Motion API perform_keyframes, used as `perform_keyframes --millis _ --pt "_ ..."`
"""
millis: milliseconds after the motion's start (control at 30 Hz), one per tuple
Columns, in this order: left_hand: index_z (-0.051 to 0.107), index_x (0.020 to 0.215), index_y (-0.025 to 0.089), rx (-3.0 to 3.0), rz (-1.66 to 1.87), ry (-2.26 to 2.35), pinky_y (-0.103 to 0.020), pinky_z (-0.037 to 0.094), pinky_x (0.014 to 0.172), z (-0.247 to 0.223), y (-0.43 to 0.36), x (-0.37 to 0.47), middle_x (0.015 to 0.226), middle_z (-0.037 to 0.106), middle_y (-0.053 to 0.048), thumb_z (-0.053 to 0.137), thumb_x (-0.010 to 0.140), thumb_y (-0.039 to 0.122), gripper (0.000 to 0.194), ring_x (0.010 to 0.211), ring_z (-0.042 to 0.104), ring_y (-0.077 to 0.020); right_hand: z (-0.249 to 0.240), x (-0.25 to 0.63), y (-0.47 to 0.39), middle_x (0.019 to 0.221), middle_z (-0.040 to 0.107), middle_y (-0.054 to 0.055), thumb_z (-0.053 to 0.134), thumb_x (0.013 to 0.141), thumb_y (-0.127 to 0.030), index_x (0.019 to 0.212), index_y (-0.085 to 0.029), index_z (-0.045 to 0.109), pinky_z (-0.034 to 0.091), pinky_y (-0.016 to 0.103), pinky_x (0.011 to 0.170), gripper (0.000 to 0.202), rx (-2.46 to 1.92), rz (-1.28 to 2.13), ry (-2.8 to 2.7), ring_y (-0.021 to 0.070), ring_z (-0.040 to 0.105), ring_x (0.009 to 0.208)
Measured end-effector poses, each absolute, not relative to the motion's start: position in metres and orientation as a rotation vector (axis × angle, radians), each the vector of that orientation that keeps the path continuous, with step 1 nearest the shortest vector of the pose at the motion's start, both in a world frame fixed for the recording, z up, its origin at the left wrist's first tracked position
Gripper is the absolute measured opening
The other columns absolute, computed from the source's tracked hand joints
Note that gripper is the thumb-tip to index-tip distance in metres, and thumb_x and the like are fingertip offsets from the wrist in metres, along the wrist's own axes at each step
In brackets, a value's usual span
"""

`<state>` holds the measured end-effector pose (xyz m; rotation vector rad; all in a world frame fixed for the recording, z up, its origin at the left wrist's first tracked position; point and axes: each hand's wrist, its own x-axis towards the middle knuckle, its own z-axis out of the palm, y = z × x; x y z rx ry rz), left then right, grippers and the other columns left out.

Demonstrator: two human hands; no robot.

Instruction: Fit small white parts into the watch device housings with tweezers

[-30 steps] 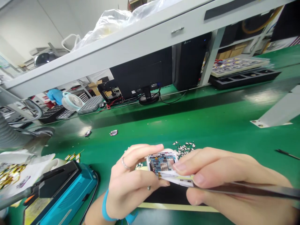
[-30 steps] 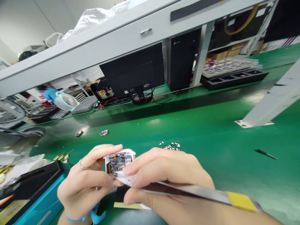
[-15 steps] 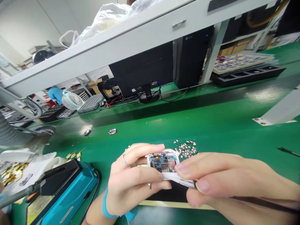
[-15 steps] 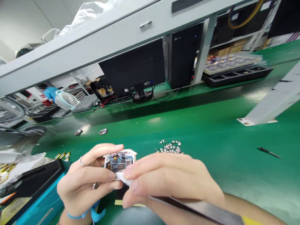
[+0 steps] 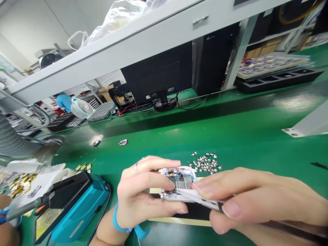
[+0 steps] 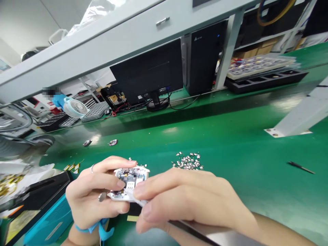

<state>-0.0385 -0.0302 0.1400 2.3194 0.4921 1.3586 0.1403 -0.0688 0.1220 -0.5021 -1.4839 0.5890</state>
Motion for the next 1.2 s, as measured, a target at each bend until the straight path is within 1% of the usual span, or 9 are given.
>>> perform_keyframes --millis 167,267,500,633,733,800,933,1100,1200 --pt "0.058 0.069 0.012 2.267 1.336 0.495 -0.027 0.052 0.062 0.141 -0.028 -0.037 0.090 0.067 -0.010 0.072 0.063 0.029 0.023 0.072 0.062 -0.0162 0.124 0.141 -0.073 0.080 0.066 0.000 0.052 0.085 -0.026 0.085 -0.024 0.065 0.056 0.021 0.060 0.013 -0.500 0.586 -1.487 0.0157 0.064 0.070" --pt "0.058 0.067 0.012 2.268 1.334 0.495 -0.028 0.052 0.063 0.142 -0.028 -0.036 0.089 0.067 -0.010 0.071 0.063 0.031 0.023 0.073 0.063 -0.0174 0.133 0.140 -0.078 0.080 0.067 0.000 0.060 0.080 -0.021 0.082 -0.023 0.066 0.058 0.025 0.061 0.007 -0.565 0.552 -1.478 0.0186 0.064 0.070" --pt "0.058 0.066 0.012 2.262 1.345 0.485 -0.028 0.050 0.066 0.140 -0.029 -0.037 0.088 0.068 -0.009 0.071 0.063 0.032 0.024 0.073 0.064 -0.0172 0.137 0.141 -0.080 0.081 0.067 -0.001 0.066 0.075 -0.021 0.084 -0.024 0.064 0.058 0.024 0.061 0.010 -0.570 0.474 -1.500 0.0182 0.064 0.071" --pt "0.059 0.067 0.012 2.244 1.322 0.457 -0.028 0.050 0.070 0.139 -0.028 -0.036 0.090 0.068 -0.009 0.072 0.062 0.032 0.024 0.074 0.064 -0.0169 0.123 0.155 -0.074 0.088 0.066 0.000 0.062 0.079 -0.022 0.087 -0.020 0.063 0.057 0.025 0.067 0.009 -0.505 0.438 -1.684 0.0185 0.064 0.076" --pt "0.059 0.067 0.012 2.220 1.300 0.461 -0.027 0.050 0.069 0.140 -0.026 -0.035 0.089 0.068 -0.008 0.072 0.062 0.032 0.024 0.074 0.064 -0.0167 0.116 0.162 -0.073 0.093 0.065 0.001 0.056 0.083 -0.022 0.092 -0.022 0.063 0.056 0.025 0.071 0.011 -0.461 0.470 -1.787 0.0182 0.063 0.082" --pt "0.059 0.066 0.013 2.212 1.298 0.465 -0.027 0.050 0.068 0.140 -0.026 -0.034 0.089 0.068 -0.008 0.072 0.062 0.031 0.023 0.073 0.065 -0.0167 0.115 0.161 -0.076 0.090 0.065 0.000 0.054 0.085 -0.025 0.090 -0.024 0.063 0.056 0.024 0.070 0.010 -0.520 0.476 -1.715 0.0176 0.063 0.082" --pt "0.060 0.067 0.013 2.206 1.297 0.463 -0.027 0.050 0.066 0.142 -0.026 -0.033 0.089 0.068 -0.009 0.072 0.061 0.031 0.023 0.073 0.064 -0.0174 0.116 0.157 -0.077 0.085 0.066 -0.001 0.063 0.078 -0.025 0.085 -0.024 0.064 0.058 0.024 0.065 0.007 -0.578 0.441 -1.649 0.0183 0.064 0.077" --pt "0.061 0.071 0.012 2.195 1.303 0.469 -0.026 0.050 0.064 0.142 -0.027 -0.034 0.090 0.068 -0.010 0.073 0.060 0.031 0.024 0.073 0.064 -0.0172 0.117 0.169 -0.070 0.095 0.064 0.002 0.067 0.071 -0.007 0.104 -0.024 0.058 0.057 0.030 0.074 0.038 -0.421 0.531 -1.866 0.0227 0.062 0.084" --pt "0.061 0.071 0.012 2.189 1.312 0.468 -0.025 0.051 0.064 0.141 -0.027 -0.035 0.090 0.068 -0.009 0.073 0.060 0.031 0.025 0.074 0.063 -0.0168 0.115 0.172 -0.069 0.094 0.065 0.003 0.071 0.066 -0.005 0.108 -0.023 0.056 0.056 0.031 0.076 0.048 -0.397 0.537 -1.888 0.0237 0.062 0.085"
